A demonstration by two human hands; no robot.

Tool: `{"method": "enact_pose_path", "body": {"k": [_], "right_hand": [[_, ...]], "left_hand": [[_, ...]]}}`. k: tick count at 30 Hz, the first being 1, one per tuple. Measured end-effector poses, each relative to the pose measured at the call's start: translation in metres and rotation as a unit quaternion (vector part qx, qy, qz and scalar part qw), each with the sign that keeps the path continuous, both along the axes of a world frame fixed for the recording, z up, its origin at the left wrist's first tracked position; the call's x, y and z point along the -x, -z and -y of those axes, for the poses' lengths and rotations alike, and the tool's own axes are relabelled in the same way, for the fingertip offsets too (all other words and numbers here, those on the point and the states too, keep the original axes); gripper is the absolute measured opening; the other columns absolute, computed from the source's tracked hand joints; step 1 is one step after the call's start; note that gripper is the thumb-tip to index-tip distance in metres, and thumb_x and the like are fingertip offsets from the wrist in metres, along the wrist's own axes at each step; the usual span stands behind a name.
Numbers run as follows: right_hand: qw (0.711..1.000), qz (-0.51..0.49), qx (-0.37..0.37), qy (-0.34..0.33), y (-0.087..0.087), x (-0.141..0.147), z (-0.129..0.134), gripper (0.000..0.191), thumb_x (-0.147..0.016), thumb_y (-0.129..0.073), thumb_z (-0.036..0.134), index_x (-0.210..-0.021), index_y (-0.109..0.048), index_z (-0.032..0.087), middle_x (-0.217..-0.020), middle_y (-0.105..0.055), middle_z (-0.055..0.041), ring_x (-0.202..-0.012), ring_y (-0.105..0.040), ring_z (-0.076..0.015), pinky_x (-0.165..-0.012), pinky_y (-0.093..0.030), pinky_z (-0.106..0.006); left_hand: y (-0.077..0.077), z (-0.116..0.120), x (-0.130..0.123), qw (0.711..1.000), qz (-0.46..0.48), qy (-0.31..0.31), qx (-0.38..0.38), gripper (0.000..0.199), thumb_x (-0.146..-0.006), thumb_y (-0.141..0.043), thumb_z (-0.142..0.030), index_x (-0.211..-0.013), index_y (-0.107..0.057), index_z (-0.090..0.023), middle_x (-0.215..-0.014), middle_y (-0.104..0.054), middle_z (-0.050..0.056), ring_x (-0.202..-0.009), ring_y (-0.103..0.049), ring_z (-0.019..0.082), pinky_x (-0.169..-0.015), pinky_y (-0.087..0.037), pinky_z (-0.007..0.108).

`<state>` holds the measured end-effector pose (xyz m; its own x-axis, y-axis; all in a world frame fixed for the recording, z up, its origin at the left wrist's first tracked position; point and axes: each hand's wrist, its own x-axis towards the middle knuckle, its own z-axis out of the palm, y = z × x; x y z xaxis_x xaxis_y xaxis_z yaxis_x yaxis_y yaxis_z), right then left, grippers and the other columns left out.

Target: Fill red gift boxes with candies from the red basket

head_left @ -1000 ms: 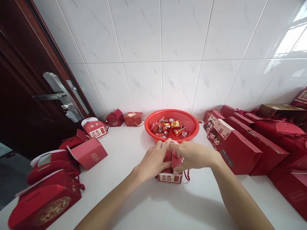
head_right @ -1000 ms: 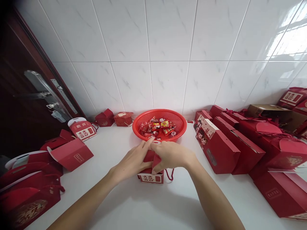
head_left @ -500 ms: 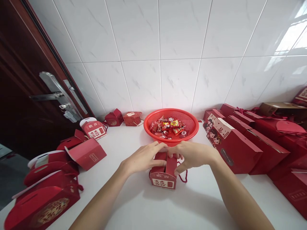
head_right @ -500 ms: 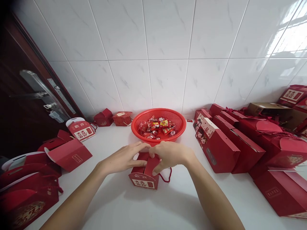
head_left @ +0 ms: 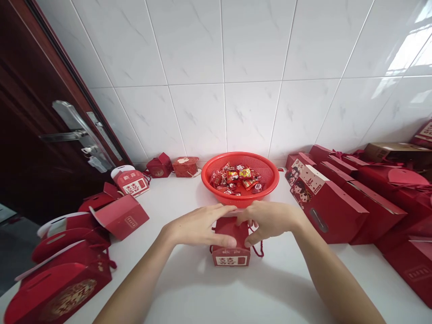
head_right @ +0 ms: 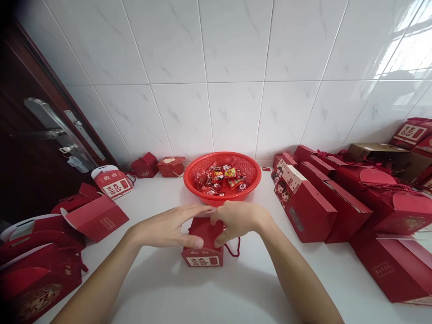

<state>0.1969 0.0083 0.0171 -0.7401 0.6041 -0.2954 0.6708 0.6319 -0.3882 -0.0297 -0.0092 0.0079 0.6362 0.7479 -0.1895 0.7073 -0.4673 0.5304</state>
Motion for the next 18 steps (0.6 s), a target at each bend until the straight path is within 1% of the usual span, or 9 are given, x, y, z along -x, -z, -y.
{"method": "enact_pose_path", "body": {"k": [2,4,6,9,11,13,15,17,18], "right_hand": [[1.0,0.009,0.013,-0.001,0.0,0.0,-0.001,0.038,-0.08,-0.071,0.04,-0.113,-0.073,0.02,-0.09,-0.072,-0.0041,-0.076,-0.062,-0.018,-0.056,-0.038,-0.024],[1.0,0.013,0.019,-0.002,0.0,0.001,-0.001,0.038,-0.08,-0.07,0.039,-0.113,-0.073,0.02,-0.093,-0.072,-0.0046,-0.078,-0.063,-0.0185,-0.058,-0.039,-0.025],[1.0,0.013,0.021,-0.005,-0.001,0.002,-0.001,0.035,-0.08,-0.069,0.036,-0.11,-0.073,0.02,-0.092,-0.072,-0.0045,-0.078,-0.063,-0.0184,-0.058,-0.04,-0.025],[1.0,0.011,0.02,-0.011,-0.005,0.0,-0.001,0.028,-0.081,-0.068,0.03,-0.107,-0.074,0.02,-0.093,-0.072,-0.0049,-0.081,-0.064,-0.0189,-0.06,-0.042,-0.025],[1.0,-0.001,0.011,-0.005,-0.008,-0.006,-0.002,0.026,-0.082,-0.067,0.028,-0.106,-0.074,0.018,-0.095,-0.073,-0.0062,-0.083,-0.066,-0.0198,-0.064,-0.045,-0.026],[1.0,-0.029,0.002,0.013,-0.011,-0.015,-0.005,0.022,-0.084,-0.066,0.027,-0.101,-0.074,0.016,-0.094,-0.074,-0.0074,-0.083,-0.067,-0.0199,-0.067,-0.047,-0.027],[0.997,-0.069,0.001,0.032,-0.01,-0.025,-0.011,0.018,-0.087,-0.062,0.027,-0.095,-0.072,0.015,-0.092,-0.074,-0.0079,-0.082,-0.067,-0.0195,-0.069,-0.05,-0.028],[0.994,-0.102,0.008,0.043,-0.003,-0.034,-0.017,0.018,-0.088,-0.061,0.029,-0.094,-0.071,0.015,-0.093,-0.074,-0.0086,-0.083,-0.068,-0.0197,-0.07,-0.052,-0.029],[0.993,-0.108,0.015,0.047,0.002,-0.038,-0.019,0.02,-0.088,-0.061,0.031,-0.095,-0.071,0.015,-0.093,-0.074,-0.009,-0.083,-0.068,-0.02,-0.07,-0.052,-0.029]], "left_hand": [[-0.004,0.003,0.001,1.0,0.006,0.025,0.016,0.091,-0.073,-0.073,-0.068,-0.151,-0.044,-0.031,-0.155,-0.048,0.006,-0.139,-0.048,0.033,-0.107,-0.045,0.038],[-0.006,0.005,0.003,0.999,0.008,0.037,0.024,0.095,-0.069,-0.077,-0.068,-0.151,-0.044,-0.033,-0.156,-0.047,0.005,-0.14,-0.046,0.034,-0.11,-0.043,0.039],[-0.006,0.006,0.003,0.999,0.012,0.035,0.03,0.087,-0.075,-0.074,-0.065,-0.15,-0.045,-0.032,-0.155,-0.048,0.005,-0.14,-0.047,0.033,-0.111,-0.041,0.039],[-0.004,0.006,0.0,0.999,0.014,0.03,0.026,0.065,-0.089,-0.063,-0.055,-0.148,-0.048,-0.031,-0.152,-0.051,0.004,-0.137,-0.049,0.03,-0.109,-0.042,0.037],[-0.002,0.006,-0.003,0.999,0.011,0.03,0.013,0.06,-0.092,-0.06,-0.048,-0.147,-0.047,-0.03,-0.151,-0.052,0.004,-0.136,-0.05,0.029,-0.107,-0.042,0.036],[0.0,0.006,-0.006,1.0,0.001,0.016,0.007,0.055,-0.091,-0.06,-0.045,-0.143,-0.049,-0.028,-0.145,-0.057,0.005,-0.129,-0.055,0.029,-0.1,-0.045,0.035],[0.002,0.005,-0.008,1.0,-0.015,-0.008,0.022,0.046,-0.089,-0.061,-0.045,-0.129,-0.055,-0.025,-0.13,-0.066,0.007,-0.113,-0.063,0.028,-0.087,-0.048,0.033],[0.003,0.004,-0.01,0.999,-0.028,-0.023,0.041,0.035,-0.086,-0.062,-0.046,-0.112,-0.056,-0.023,-0.115,-0.069,0.006,-0.098,-0.065,0.026,-0.075,-0.047,0.031],[0.004,0.004,-0.011,0.998,-0.034,-0.024,0.045,0.031,-0.086,-0.062,-0.046,-0.104,-0.054,-0.023,-0.109,-0.068,0.005,-0.094,-0.064,0.026,-0.072,-0.045,0.03]]}}
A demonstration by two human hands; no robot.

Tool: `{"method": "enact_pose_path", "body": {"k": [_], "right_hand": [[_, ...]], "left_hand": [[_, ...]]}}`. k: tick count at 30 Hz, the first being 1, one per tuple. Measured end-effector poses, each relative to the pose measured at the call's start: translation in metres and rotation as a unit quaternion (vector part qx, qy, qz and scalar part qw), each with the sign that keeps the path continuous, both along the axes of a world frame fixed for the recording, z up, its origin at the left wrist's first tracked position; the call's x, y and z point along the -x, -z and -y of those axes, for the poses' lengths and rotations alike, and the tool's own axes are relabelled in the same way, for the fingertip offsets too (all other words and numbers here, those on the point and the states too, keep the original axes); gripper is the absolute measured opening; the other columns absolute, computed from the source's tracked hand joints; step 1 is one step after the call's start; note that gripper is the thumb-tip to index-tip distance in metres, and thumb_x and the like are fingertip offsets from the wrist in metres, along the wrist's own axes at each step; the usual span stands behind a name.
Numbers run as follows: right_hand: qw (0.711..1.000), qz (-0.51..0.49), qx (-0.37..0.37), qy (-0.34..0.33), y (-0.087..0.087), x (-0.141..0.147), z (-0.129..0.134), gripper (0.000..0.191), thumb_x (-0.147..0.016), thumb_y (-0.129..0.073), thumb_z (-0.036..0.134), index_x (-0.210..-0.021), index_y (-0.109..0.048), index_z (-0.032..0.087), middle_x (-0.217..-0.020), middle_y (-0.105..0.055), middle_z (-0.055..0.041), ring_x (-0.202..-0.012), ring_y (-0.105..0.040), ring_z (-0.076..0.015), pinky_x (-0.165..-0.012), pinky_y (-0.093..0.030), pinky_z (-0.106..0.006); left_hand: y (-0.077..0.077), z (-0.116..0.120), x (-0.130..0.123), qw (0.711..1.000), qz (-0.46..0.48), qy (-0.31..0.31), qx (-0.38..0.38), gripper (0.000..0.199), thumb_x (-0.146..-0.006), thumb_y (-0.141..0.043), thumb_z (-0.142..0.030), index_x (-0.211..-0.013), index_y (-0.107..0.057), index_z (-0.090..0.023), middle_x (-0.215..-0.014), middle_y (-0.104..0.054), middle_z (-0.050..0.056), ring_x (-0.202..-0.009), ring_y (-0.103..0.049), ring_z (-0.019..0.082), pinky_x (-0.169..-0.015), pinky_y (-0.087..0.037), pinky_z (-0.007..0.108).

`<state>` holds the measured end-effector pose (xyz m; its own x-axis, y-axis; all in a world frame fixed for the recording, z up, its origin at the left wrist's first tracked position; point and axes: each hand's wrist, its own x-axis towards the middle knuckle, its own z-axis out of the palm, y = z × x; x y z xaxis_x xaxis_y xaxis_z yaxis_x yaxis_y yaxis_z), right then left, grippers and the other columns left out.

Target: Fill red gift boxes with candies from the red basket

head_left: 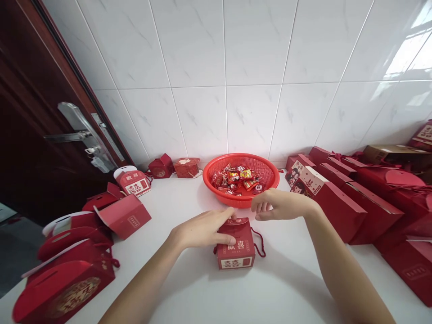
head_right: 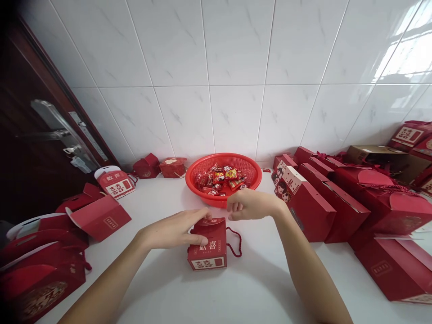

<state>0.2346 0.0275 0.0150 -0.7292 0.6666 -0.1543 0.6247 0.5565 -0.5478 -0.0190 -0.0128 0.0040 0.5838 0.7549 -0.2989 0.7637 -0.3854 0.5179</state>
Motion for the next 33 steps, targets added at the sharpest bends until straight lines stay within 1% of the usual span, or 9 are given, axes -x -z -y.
{"method": "enact_pose_path", "body": {"k": [6,10,13,16,19,23,27,30,33], "right_hand": [[0.999,-0.018,0.041,0.003,0.051,-0.003,-0.007,0.032,-0.079,-0.072,0.032,-0.107,-0.072,0.018,-0.115,-0.071,-0.0105,-0.1,-0.066,-0.0238,-0.083,-0.052,-0.033],[0.986,-0.114,0.121,-0.005,0.075,-0.002,-0.011,0.018,-0.075,-0.073,0.032,-0.085,-0.072,0.018,-0.101,-0.072,-0.0053,-0.093,-0.065,-0.0195,-0.088,-0.051,-0.033],[0.955,-0.204,0.216,0.012,0.079,-0.006,-0.015,0.022,-0.072,-0.076,0.035,-0.073,-0.065,0.016,-0.081,-0.07,-0.0025,-0.08,-0.065,-0.0167,-0.082,-0.052,-0.032],[0.904,-0.288,0.316,0.014,0.075,-0.01,-0.015,0.029,-0.074,-0.079,0.038,-0.075,-0.06,0.017,-0.068,-0.067,-0.0001,-0.069,-0.066,-0.0158,-0.078,-0.052,-0.033],[0.863,-0.357,0.355,0.029,0.067,-0.01,-0.01,0.03,-0.074,-0.082,0.036,-0.08,-0.059,0.017,-0.059,-0.062,0.0043,-0.054,-0.059,-0.011,-0.071,-0.052,-0.032],[0.839,-0.447,0.297,0.089,0.048,-0.004,0.005,0.026,-0.074,-0.083,0.029,-0.082,-0.062,0.017,-0.067,-0.062,0.0038,-0.056,-0.056,-0.0084,-0.064,-0.05,-0.025],[0.851,-0.473,0.203,0.107,0.031,0.006,0.025,0.02,-0.079,-0.078,0.03,-0.087,-0.063,0.018,-0.078,-0.064,0.0002,-0.07,-0.061,-0.013,-0.069,-0.051,-0.029],[0.88,-0.436,0.143,0.118,0.026,0.012,0.036,0.019,-0.082,-0.074,0.031,-0.091,-0.064,0.018,-0.086,-0.065,-0.0025,-0.078,-0.062,-0.0153,-0.073,-0.052,-0.031],[0.906,-0.4,0.085,0.113,0.023,0.017,0.043,0.015,-0.084,-0.07,0.029,-0.093,-0.065,0.018,-0.09,-0.066,-0.0039,-0.082,-0.062,-0.0168,-0.074,-0.051,-0.032]], "left_hand": [[0.005,-0.004,0.001,1.0,0.001,0.028,0.01,0.021,-0.087,-0.058,-0.042,-0.087,-0.052,-0.023,-0.098,-0.064,0.003,-0.088,-0.06,0.024,-0.065,-0.038,0.028],[0.008,-0.005,0.003,0.998,0.013,-0.006,0.061,0.021,-0.087,-0.058,-0.042,-0.095,-0.054,-0.023,-0.099,-0.065,0.003,-0.084,-0.059,0.022,-0.062,-0.039,0.026],[0.011,-0.007,0.003,0.997,0.037,-0.003,0.066,0.024,-0.087,-0.059,-0.042,-0.102,-0.055,-0.023,-0.103,-0.065,0.003,-0.087,-0.06,0.022,-0.065,-0.042,0.026],[0.016,-0.011,0.002,0.995,0.069,-0.01,0.067,0.028,-0.088,-0.058,-0.043,-0.106,-0.055,-0.023,-0.105,-0.066,0.004,-0.09,-0.062,0.022,-0.068,-0.045,0.026],[0.022,-0.013,-0.001,0.995,0.085,-0.022,0.045,0.034,-0.089,-0.058,-0.046,-0.114,-0.058,-0.023,-0.114,-0.065,0.006,-0.099,-0.063,0.024,-0.075,-0.048,0.029],[0.026,-0.007,-0.007,0.993,0.054,-0.098,-0.048,0.041,-0.089,-0.057,-0.054,-0.119,-0.062,-0.027,-0.112,-0.06,0.008,-0.102,-0.062,0.028,-0.082,-0.048,0.035],[0.024,0.002,-0.016,0.984,0.047,-0.137,-0.107,0.027,-0.088,-0.058,-0.048,-0.1,-0.066,-0.025,-0.101,-0.056,0.006,-0.091,-0.063,0.027,-0.072,-0.047,0.034],[0.018,0.005,-0.018,0.975,0.123,-0.137,-0.127,0.019,-0.084,-0.064,-0.04,-0.086,-0.064,-0.021,-0.101,-0.058,0.005,-0.089,-0.063,0.025,-0.07,-0.048,0.032],[0.008,0.006,-0.015,0.952,0.261,-0.147,-0.07,0.021,-0.084,-0.068,-0.04,-0.09,-0.063,-0.02,-0.099,-0.063,0.004,-0.087,-0.064,0.022,-0.074,-0.051,0.033]]}}
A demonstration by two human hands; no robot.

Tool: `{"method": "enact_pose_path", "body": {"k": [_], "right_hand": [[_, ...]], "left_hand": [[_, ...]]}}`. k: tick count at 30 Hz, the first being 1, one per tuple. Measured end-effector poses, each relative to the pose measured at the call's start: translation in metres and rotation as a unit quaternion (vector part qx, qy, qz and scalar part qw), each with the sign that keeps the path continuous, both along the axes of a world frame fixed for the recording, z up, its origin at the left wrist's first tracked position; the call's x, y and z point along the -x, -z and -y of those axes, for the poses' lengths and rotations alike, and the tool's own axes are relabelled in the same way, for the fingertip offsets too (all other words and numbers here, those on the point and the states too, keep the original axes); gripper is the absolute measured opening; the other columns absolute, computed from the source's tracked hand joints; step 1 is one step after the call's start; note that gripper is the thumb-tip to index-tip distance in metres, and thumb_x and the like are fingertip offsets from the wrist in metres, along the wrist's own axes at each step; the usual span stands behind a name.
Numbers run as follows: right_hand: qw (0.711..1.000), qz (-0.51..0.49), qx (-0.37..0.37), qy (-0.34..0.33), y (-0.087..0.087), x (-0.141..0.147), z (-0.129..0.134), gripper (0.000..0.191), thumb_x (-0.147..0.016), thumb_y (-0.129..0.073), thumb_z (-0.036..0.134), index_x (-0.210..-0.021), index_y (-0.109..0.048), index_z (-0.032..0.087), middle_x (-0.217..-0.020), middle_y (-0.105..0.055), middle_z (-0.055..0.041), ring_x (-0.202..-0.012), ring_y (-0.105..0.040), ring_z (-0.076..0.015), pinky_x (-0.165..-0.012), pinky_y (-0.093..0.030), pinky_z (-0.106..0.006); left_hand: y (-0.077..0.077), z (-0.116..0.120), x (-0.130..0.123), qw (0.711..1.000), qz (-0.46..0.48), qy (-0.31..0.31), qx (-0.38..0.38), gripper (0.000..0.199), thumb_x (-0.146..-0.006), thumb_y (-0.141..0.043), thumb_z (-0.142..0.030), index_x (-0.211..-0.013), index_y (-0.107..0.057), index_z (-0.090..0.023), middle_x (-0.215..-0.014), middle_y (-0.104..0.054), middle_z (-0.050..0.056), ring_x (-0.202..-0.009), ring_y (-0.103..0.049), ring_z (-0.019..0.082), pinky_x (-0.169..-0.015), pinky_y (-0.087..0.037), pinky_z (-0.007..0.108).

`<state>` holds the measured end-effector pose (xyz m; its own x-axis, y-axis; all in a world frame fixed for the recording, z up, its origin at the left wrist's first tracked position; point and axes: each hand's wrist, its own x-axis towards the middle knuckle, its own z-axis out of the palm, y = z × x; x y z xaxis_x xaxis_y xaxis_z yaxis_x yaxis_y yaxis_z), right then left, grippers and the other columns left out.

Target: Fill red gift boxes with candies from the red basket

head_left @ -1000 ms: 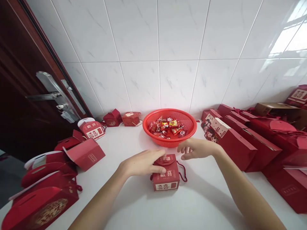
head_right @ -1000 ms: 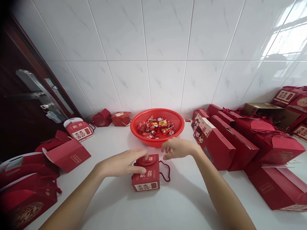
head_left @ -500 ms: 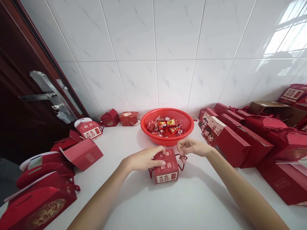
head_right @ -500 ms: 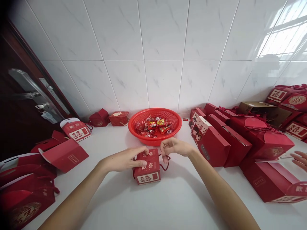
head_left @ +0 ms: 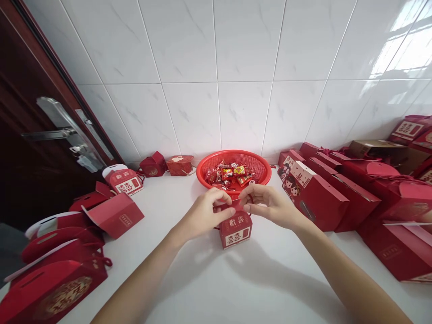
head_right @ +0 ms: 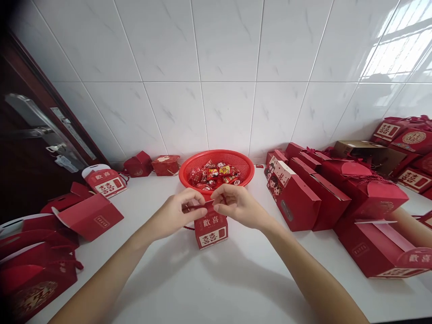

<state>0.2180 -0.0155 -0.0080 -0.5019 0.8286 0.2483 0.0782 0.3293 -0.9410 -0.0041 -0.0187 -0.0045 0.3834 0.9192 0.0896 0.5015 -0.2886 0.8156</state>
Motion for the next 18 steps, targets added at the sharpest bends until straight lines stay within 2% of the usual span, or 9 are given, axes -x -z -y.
{"method": "enact_pose_path", "body": {"k": [2,4,7,10,13,18], "right_hand": [[0.999,0.027,-0.029,0.013,-0.002,0.002,0.004,0.012,-0.086,-0.066,0.028,-0.093,-0.065,0.018,-0.09,-0.067,-0.0038,-0.081,-0.061,-0.0169,-0.074,-0.051,-0.032],[0.997,0.046,-0.053,0.037,-0.004,0.005,0.007,0.009,-0.087,-0.064,0.027,-0.09,-0.065,0.019,-0.09,-0.067,-0.0036,-0.08,-0.061,-0.0164,-0.073,-0.05,-0.031],[0.992,0.068,-0.075,0.072,-0.003,0.011,0.012,0.011,-0.088,-0.064,0.03,-0.087,-0.064,0.019,-0.086,-0.068,-0.0026,-0.077,-0.059,-0.0161,-0.07,-0.049,-0.03],[0.982,0.094,-0.121,0.114,0.003,0.017,0.016,0.017,-0.087,-0.066,0.034,-0.079,-0.06,0.02,-0.079,-0.065,-0.0009,-0.073,-0.057,-0.016,-0.068,-0.046,-0.03],[0.965,0.135,-0.159,0.158,0.01,0.022,0.019,0.021,-0.088,-0.066,0.036,-0.075,-0.058,0.021,-0.078,-0.063,-0.0015,-0.073,-0.056,-0.0171,-0.068,-0.044,-0.031],[0.961,0.129,-0.169,0.177,0.016,0.025,0.02,0.015,-0.094,-0.053,0.028,-0.088,-0.066,0.022,-0.085,-0.065,-0.0048,-0.077,-0.059,-0.0192,-0.067,-0.045,-0.032]], "left_hand": [[-0.007,0.001,0.005,0.992,0.11,0.035,0.052,0.028,-0.087,-0.067,-0.043,-0.103,-0.062,-0.02,-0.103,-0.066,0.006,-0.095,-0.065,0.023,-0.082,-0.053,0.035],[-0.012,0.002,0.01,0.971,0.202,0.091,0.086,0.035,-0.089,-0.067,-0.043,-0.117,-0.06,-0.022,-0.12,-0.065,0.008,-0.114,-0.062,0.026,-0.094,-0.052,0.039],[-0.013,0.005,0.011,0.937,0.282,0.18,0.098,0.04,-0.092,-0.066,-0.041,-0.128,-0.058,-0.025,-0.145,-0.053,0.01,-0.133,-0.051,0.03,-0.105,-0.047,0.043],[-0.011,0.01,0.006,0.926,0.29,0.223,0.097,0.041,-0.093,-0.065,-0.039,-0.131,-0.057,-0.026,-0.152,-0.047,0.011,-0.139,-0.046,0.032,-0.11,-0.044,0.046],[-0.011,0.017,0.001,0.935,0.262,0.218,0.093,0.045,-0.091,-0.068,-0.037,-0.133,-0.057,-0.026,-0.154,-0.045,0.01,-0.144,-0.04,0.032,-0.115,-0.04,0.047],[-0.013,0.023,-0.002,0.947,0.211,0.228,0.077,0.046,-0.091,-0.068,-0.031,-0.135,-0.056,-0.027,-0.159,-0.037,0.008,-0.145,-0.038,0.031,-0.118,-0.037,0.049]]}}
